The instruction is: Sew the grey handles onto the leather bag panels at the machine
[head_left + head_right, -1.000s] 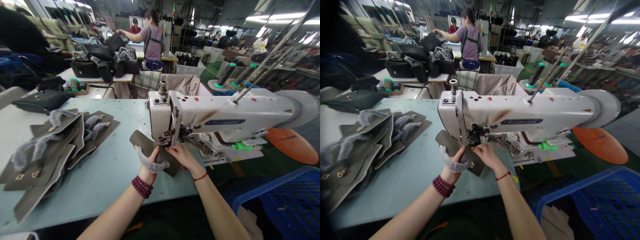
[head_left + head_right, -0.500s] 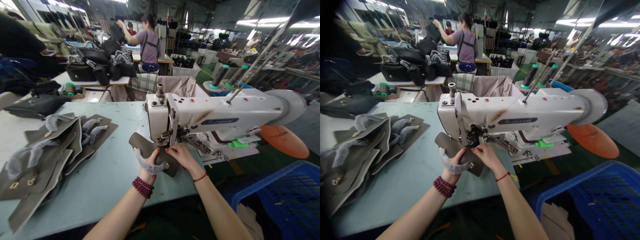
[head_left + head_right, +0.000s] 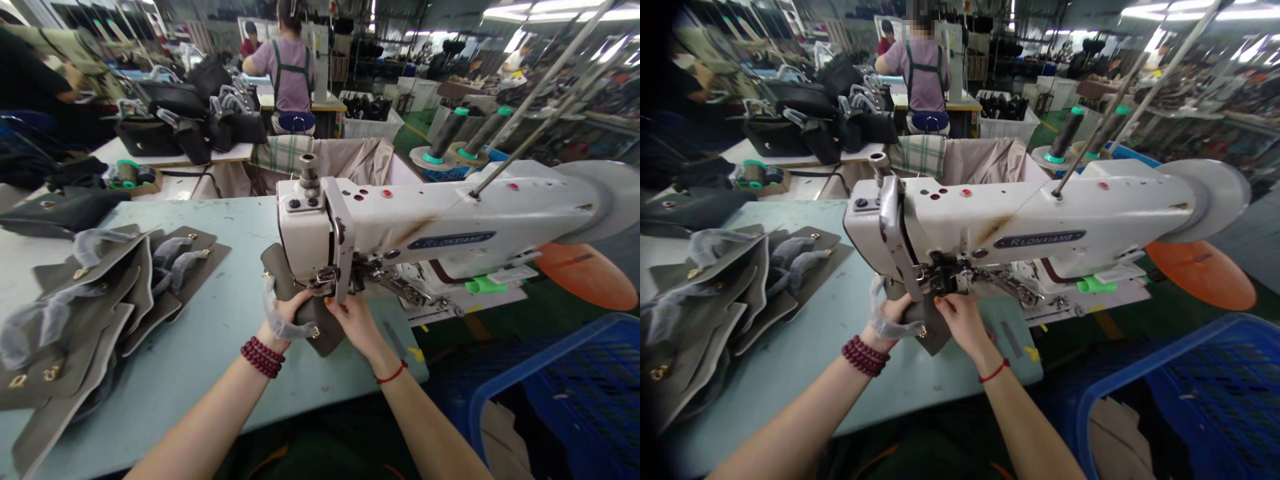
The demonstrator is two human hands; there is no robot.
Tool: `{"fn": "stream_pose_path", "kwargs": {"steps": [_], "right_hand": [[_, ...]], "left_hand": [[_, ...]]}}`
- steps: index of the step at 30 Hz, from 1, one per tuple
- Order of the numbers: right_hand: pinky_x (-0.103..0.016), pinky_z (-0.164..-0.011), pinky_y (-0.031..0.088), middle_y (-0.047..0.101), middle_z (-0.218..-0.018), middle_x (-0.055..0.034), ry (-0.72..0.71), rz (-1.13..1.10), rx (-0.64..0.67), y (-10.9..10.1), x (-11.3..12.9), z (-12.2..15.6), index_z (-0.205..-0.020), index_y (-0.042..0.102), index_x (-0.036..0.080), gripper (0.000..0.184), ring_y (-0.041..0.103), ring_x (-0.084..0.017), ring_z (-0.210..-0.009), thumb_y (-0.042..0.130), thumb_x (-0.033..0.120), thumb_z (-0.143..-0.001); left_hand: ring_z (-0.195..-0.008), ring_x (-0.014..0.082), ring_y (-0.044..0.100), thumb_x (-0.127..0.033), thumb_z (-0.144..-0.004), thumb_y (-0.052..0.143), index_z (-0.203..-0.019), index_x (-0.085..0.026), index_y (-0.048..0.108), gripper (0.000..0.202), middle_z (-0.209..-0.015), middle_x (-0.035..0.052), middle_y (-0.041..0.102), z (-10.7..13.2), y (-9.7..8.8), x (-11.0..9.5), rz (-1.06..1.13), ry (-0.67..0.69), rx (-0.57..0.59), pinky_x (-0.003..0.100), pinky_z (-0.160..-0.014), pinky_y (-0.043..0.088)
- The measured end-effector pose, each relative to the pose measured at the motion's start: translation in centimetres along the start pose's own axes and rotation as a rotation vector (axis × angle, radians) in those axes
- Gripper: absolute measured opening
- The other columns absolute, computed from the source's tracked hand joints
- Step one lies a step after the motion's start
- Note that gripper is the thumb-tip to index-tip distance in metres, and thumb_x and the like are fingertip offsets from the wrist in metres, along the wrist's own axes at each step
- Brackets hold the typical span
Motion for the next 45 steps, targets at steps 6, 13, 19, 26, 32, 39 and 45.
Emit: {"fn": "stream_pose_path", "kwargs": {"steps": [6,13,19,26,32,39,45], "right_hand": [[-0.021,-0.058,0.038,0.063,-0.067,-0.0036,0.062,-0.062,-0.059,1.4,-0.1,0.9,-0.072,0.067,0.013,0.039,0.056,-0.015,-0.064,0.047,0.041,-0.092],[-0.021,-0.056,0.043,0.064,-0.071,-0.0046,0.162,-0.169,-0.051,2.6,-0.2,1.1,-0.078,0.067,0.012,0.04,0.057,-0.016,-0.066,0.049,0.045,-0.089],[-0.02,-0.042,0.045,0.061,-0.073,-0.0026,0.299,-0.445,-0.017,4.2,-1.1,1.9,-0.08,0.062,0.015,0.04,0.06,-0.015,-0.056,0.054,0.054,-0.083],[-0.017,-0.043,0.043,0.061,-0.061,-0.0005,0.357,-0.633,0.012,5.0,-1.5,4.3,-0.076,0.055,0.016,0.038,0.064,-0.014,-0.051,0.056,0.053,-0.083],[-0.018,-0.044,0.044,0.068,-0.066,-0.0035,0.343,-0.663,0.016,5.0,-0.8,4.8,-0.076,0.056,0.016,0.039,0.062,-0.013,-0.049,0.056,0.055,-0.083],[-0.017,-0.041,0.041,0.067,-0.062,-0.0036,0.303,-0.539,-0.032,4.5,-0.5,4.9,-0.069,0.054,0.017,0.036,0.061,-0.012,-0.047,0.056,0.05,-0.084],[-0.015,-0.04,0.039,0.068,-0.064,-0.0052,0.331,-0.564,0.02,4.6,-1.1,5.4,-0.074,0.057,0.014,0.04,0.06,-0.011,-0.046,0.054,0.053,-0.084]], "left_hand": [[-0.115,0.0362,0.056,-0.023,-0.056,0.083,-0.101,-0.023,0.073,0.046,-0.122,0.0117,0.064,-1.3,-0.1,-1.4,0.066,-0.141,0.305,0.05,-0.095,0.047],[-0.105,0.0343,0.063,-0.02,-0.062,0.082,-0.115,-0.017,0.065,0.055,-0.12,0.0136,0.066,-2.6,-1.0,-0.6,0.053,-0.208,0.371,0.049,-0.092,0.051],[-0.094,0.0336,0.067,-0.021,-0.063,0.082,-0.109,-0.011,0.068,0.049,-0.11,0.0171,0.069,-4.2,-1.9,-0.7,0.021,-0.178,0.356,0.041,-0.081,0.056],[-0.102,0.0246,0.064,-0.037,-0.076,0.072,-0.111,-0.02,0.064,0.04,-0.112,0.0076,0.069,2.9,-4.3,3.9,0.41,-0.263,0.041,0.035,-0.087,0.053],[-0.104,0.0293,0.061,-0.053,-0.075,0.066,-0.108,-0.019,0.066,0.047,-0.112,0.0127,0.068,8.4,0.9,6.2,0.585,-0.129,0.034,0.04,-0.085,0.05],[-0.071,0.0207,0.064,-0.046,-0.069,0.074,-0.08,-0.008,0.071,0.04,-0.076,0.0096,0.07,6.8,0.1,7.7,0.288,-0.343,-0.21,0.031,-0.067,0.048],[-0.091,0.0245,0.064,-0.05,-0.072,0.07,-0.084,-0.007,0.074,0.044,-0.092,0.0128,0.073,7.1,-1.3,6.2,-0.05,-0.326,-0.152,0.033,-0.087,0.047]]}}
Point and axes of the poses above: each hand's wrist, its own z-axis away from the middle knuckle, its own y-axis out of the palm, x = y × z, the point moved 6 cm from there along -z, towards the middle knuckle
